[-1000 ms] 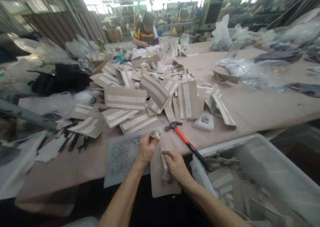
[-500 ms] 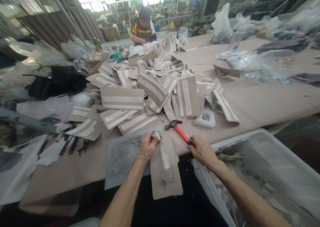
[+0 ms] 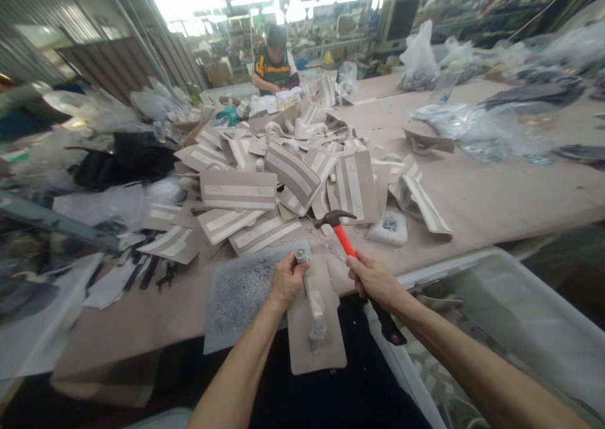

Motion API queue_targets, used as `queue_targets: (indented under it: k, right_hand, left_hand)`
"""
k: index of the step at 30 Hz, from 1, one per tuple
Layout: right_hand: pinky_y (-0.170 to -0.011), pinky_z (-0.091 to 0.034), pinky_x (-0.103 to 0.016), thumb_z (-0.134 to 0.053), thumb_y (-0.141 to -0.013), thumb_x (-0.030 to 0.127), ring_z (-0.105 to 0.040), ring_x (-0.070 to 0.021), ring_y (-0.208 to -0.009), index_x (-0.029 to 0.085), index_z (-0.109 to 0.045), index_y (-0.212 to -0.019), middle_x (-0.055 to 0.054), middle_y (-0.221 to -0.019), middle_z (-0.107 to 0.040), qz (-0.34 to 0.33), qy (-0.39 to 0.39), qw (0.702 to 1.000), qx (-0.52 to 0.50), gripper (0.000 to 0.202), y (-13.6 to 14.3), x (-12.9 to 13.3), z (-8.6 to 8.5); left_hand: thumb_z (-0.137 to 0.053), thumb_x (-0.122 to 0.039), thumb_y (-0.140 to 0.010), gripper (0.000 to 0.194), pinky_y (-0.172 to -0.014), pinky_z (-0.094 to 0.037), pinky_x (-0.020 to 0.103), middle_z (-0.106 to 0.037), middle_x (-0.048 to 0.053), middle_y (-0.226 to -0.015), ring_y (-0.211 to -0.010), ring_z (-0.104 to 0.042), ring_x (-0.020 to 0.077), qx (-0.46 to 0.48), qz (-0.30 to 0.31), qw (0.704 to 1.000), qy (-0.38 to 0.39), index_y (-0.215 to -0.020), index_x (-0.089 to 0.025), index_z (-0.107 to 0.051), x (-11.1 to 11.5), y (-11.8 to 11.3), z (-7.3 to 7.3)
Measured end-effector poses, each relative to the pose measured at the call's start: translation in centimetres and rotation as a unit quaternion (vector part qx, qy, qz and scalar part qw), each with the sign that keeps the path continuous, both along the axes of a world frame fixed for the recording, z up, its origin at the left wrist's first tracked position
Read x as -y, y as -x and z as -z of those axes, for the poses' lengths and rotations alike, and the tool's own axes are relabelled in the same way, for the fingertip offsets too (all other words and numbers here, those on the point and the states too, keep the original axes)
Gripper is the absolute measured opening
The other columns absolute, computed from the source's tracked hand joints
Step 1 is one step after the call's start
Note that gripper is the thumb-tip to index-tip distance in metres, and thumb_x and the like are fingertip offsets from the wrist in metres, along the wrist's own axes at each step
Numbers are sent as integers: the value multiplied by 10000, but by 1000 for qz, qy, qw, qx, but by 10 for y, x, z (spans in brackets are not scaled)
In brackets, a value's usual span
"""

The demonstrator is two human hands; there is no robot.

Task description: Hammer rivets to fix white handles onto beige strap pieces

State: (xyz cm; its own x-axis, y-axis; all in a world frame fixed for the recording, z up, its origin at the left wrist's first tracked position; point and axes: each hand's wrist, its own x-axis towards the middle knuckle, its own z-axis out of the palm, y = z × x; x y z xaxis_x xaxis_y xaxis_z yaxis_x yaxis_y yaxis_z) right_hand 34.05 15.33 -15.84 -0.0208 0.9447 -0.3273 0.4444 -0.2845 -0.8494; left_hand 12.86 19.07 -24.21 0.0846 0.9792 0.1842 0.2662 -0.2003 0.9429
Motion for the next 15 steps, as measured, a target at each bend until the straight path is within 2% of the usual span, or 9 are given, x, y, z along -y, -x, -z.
queue_targets:
  k: [3,6,8,10,12,14,15]
  right_hand:
    - [-521,-296,-250,-351,-958,451,-437,-126,-527,235,-409,-807,36,-619,-464,-42,-158,978,131,270,0,16,-18]
    - [-532,-192,-280,-390,-956,349,-373,-129,-508,221,-448,-811,22,-591,-473,-142,-204,925,287,202,-6,24,-38]
    - [-529,-156,-288,-413,-955,323,-334,-122,-484,217,-454,-796,26,-571,-459,-174,-226,898,334,196,-10,24,-54]
    - [-516,-165,-279,-421,-964,339,-316,-113,-463,221,-437,-779,40,-552,-432,-136,-281,888,337,220,-11,23,-72]
    - [-504,-205,-262,-397,-988,366,-333,-109,-453,223,-437,-809,49,-561,-435,-46,-350,882,311,232,-8,23,-85]
    - [-511,-253,-254,-346,-1014,375,-387,-114,-466,215,-456,-877,39,-596,-480,25,-398,871,287,237,-3,25,-87]
    - [-513,-260,-257,-335,-1018,366,-411,-119,-475,209,-466,-899,29,-609,-504,18,-400,869,292,237,-1,27,-83]
  left_hand:
    - [-604,-262,-825,130,-709,-465,260,-669,2,-760,-715,-607,163,-10,28,999,-15,-882,-176,-683,0,4,0]
    - [-581,-262,-846,129,-664,-440,249,-622,-14,-705,-667,-567,149,-22,43,999,-16,-870,-178,-677,0,7,0]
    - [-575,-257,-851,134,-646,-427,243,-605,-20,-693,-651,-550,144,-32,47,998,-21,-891,-181,-678,1,8,-1]
    - [-574,-257,-858,139,-656,-429,245,-606,-18,-706,-661,-549,144,-46,55,997,-35,-908,-183,-681,1,8,-2]
    - [-573,-247,-858,137,-673,-432,249,-612,-12,-719,-673,-552,146,-58,63,995,-49,-905,-182,-683,1,8,-3]
    - [-571,-232,-847,134,-673,-430,250,-610,-9,-712,-669,-551,148,-65,65,994,-51,-895,-183,-686,1,8,-4]
    - [-571,-227,-839,138,-669,-429,249,-611,-9,-711,-666,-552,149,-65,63,995,-50,-898,-184,-688,1,8,-4]
